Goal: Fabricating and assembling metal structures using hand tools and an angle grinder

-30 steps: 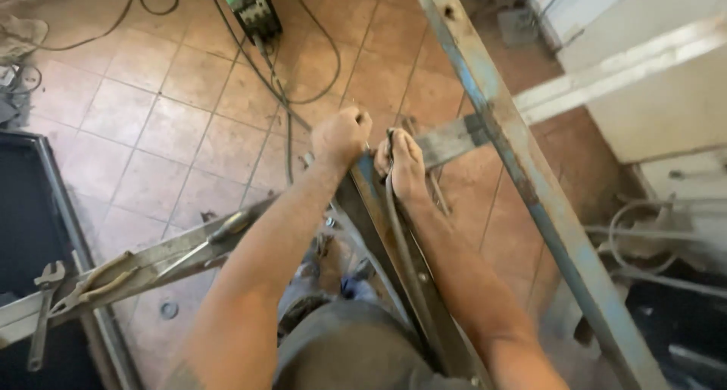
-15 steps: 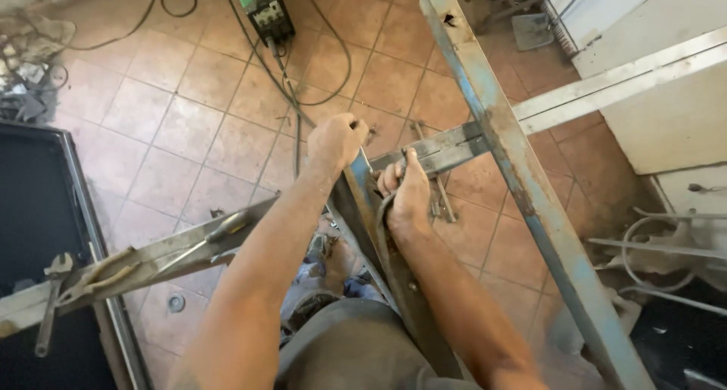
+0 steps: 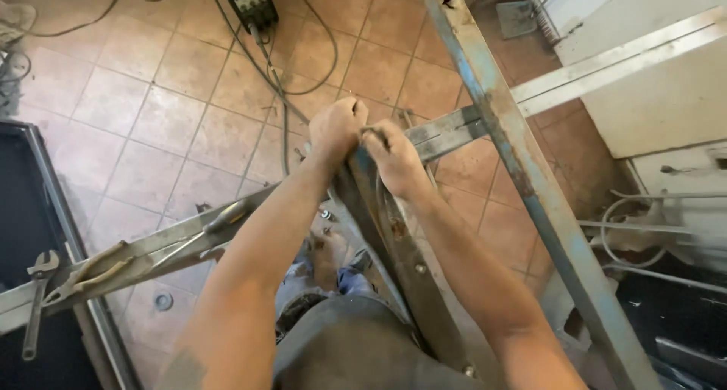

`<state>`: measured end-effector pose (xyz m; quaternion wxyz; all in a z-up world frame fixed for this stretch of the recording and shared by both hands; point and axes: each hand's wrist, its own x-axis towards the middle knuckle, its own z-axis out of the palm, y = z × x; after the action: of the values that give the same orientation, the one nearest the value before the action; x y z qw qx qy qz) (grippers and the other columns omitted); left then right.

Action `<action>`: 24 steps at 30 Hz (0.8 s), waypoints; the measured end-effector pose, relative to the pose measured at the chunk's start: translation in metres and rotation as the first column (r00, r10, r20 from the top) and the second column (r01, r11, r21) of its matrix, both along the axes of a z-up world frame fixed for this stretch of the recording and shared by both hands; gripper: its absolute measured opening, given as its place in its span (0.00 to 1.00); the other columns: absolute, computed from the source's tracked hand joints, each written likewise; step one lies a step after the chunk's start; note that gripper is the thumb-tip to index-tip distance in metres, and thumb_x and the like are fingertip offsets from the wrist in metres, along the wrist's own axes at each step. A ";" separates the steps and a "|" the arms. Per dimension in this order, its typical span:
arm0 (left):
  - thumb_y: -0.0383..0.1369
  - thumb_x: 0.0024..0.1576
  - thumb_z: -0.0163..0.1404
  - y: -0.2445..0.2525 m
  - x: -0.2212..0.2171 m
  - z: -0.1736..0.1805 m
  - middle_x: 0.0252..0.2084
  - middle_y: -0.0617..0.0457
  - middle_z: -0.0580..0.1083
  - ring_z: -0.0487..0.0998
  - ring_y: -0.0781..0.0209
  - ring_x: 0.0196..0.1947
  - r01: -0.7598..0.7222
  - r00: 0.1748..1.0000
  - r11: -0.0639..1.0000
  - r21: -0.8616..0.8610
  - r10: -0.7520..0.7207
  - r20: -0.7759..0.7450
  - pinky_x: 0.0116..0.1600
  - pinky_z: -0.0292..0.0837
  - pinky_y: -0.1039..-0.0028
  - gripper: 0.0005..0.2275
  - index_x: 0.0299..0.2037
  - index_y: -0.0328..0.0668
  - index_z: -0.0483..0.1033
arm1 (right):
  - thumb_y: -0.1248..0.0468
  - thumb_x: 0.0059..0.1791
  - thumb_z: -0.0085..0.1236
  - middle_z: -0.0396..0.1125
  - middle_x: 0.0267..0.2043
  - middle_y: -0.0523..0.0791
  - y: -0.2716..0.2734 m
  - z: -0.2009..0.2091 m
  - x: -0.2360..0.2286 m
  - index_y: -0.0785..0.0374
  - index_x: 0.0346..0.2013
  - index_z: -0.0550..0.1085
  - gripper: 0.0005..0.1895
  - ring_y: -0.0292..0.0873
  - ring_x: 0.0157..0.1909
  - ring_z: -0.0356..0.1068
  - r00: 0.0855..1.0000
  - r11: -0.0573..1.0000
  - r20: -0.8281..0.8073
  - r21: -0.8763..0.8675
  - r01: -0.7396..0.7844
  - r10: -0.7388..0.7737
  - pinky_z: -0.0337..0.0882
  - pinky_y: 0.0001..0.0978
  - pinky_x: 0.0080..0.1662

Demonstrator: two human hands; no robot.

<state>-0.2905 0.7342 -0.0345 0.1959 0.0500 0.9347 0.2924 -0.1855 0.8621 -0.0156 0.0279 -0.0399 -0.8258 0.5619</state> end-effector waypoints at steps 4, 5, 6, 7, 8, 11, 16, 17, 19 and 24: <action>0.53 0.61 0.39 -0.019 -0.003 -0.009 0.50 0.41 0.78 0.76 0.39 0.57 0.039 0.999 0.965 0.260 -0.037 -0.015 0.61 0.71 0.49 0.22 0.45 0.45 0.77 | 0.53 0.50 0.64 0.60 0.28 0.41 0.013 0.076 0.081 0.57 0.42 0.71 0.14 0.41 0.33 0.62 0.970 0.962 -0.238 0.274 0.019 0.048 0.66 0.37 0.47; 0.51 0.61 0.41 -0.032 0.006 0.019 0.51 0.36 0.76 0.74 0.33 0.57 0.065 0.997 0.929 0.365 -0.046 -0.062 0.60 0.70 0.45 0.21 0.48 0.42 0.75 | 0.55 0.50 0.63 0.62 0.34 0.44 0.030 0.084 0.113 0.59 0.45 0.71 0.16 0.44 0.39 0.62 0.967 0.939 -0.249 0.320 0.125 -0.044 0.65 0.38 0.50; 0.48 0.62 0.42 -0.060 0.027 0.040 0.51 0.31 0.75 0.72 0.27 0.57 0.058 0.996 0.892 0.449 -0.023 -0.083 0.58 0.68 0.40 0.21 0.51 0.40 0.74 | 0.56 0.50 0.61 0.63 0.40 0.47 0.040 0.087 0.148 0.62 0.48 0.71 0.17 0.46 0.44 0.63 0.965 0.916 -0.239 0.351 0.194 -0.112 0.64 0.39 0.53; 0.48 0.62 0.42 -0.085 0.019 0.041 0.51 0.31 0.75 0.72 0.27 0.57 0.025 0.997 0.898 0.439 0.006 -0.071 0.58 0.68 0.40 0.21 0.51 0.40 0.74 | 0.56 0.50 0.61 0.63 0.40 0.47 0.017 0.090 0.144 0.62 0.48 0.71 0.17 0.46 0.44 0.63 0.971 0.925 -0.225 0.343 0.161 -0.086 0.64 0.39 0.53; 0.44 0.59 0.45 -0.113 0.019 0.041 0.43 0.45 0.78 0.76 0.47 0.46 0.036 0.990 0.890 0.455 0.029 -0.136 0.50 0.70 0.56 0.13 0.43 0.47 0.77 | 0.59 0.50 0.59 0.65 0.49 0.51 -0.008 0.094 0.143 0.66 0.53 0.71 0.21 0.50 0.53 0.64 0.961 0.880 -0.204 0.402 0.255 -0.185 0.63 0.41 0.58; 0.42 0.59 0.48 -0.219 0.032 0.030 0.39 0.52 0.80 0.79 0.55 0.42 0.063 0.970 0.909 0.411 0.041 -0.238 0.47 0.72 0.61 0.09 0.41 0.52 0.79 | 0.63 0.52 0.56 0.66 0.52 0.51 -0.065 0.082 0.146 0.67 0.55 0.72 0.17 0.51 0.56 0.66 0.936 0.837 -0.304 0.454 0.306 -0.177 0.64 0.42 0.60; 0.39 0.62 0.49 -0.379 0.083 0.068 0.45 0.38 0.79 0.79 0.37 0.51 0.075 0.948 0.969 0.236 0.004 -0.317 0.54 0.73 0.51 0.12 0.48 0.42 0.79 | 0.63 0.52 0.59 0.70 0.46 0.43 -0.191 0.049 0.113 0.58 0.46 0.77 0.08 0.46 0.51 0.71 0.896 0.899 -0.395 0.438 -0.009 0.202 0.68 0.37 0.56; 0.40 0.61 0.50 -0.405 0.096 0.076 0.45 0.40 0.78 0.79 0.38 0.50 0.001 0.942 0.991 0.130 0.043 -0.334 0.53 0.73 0.50 0.12 0.48 0.44 0.79 | 0.59 0.51 0.61 0.71 0.47 0.42 -0.214 0.038 0.103 0.56 0.46 0.78 0.10 0.45 0.52 0.72 0.849 0.835 -0.420 0.549 -0.044 0.321 0.69 0.36 0.56; 0.40 0.61 0.51 -0.459 0.117 0.080 0.45 0.43 0.78 0.79 0.40 0.49 -0.104 0.932 0.994 0.022 0.105 -0.346 0.52 0.74 0.49 0.12 0.48 0.47 0.79 | 0.55 0.49 0.63 0.72 0.48 0.41 -0.257 0.023 0.082 0.54 0.47 0.79 0.13 0.44 0.54 0.73 0.780 0.754 -0.424 0.651 -0.090 0.459 0.70 0.36 0.56; 0.42 0.57 0.56 -0.549 0.167 0.049 0.40 0.51 0.77 0.81 0.43 0.43 -0.313 0.882 0.949 -0.030 0.278 -0.381 0.49 0.76 0.52 0.09 0.44 0.55 0.80 | 0.56 0.48 0.63 0.71 0.49 0.39 -0.324 0.005 0.062 0.49 0.46 0.79 0.12 0.42 0.57 0.71 0.789 0.653 -0.331 0.749 -0.114 0.518 0.67 0.36 0.58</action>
<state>-0.1234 0.1854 0.0144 -0.0295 -0.0476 0.9636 0.2614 -0.1235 0.5385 -0.0107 0.1594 0.2773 -0.9274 0.1941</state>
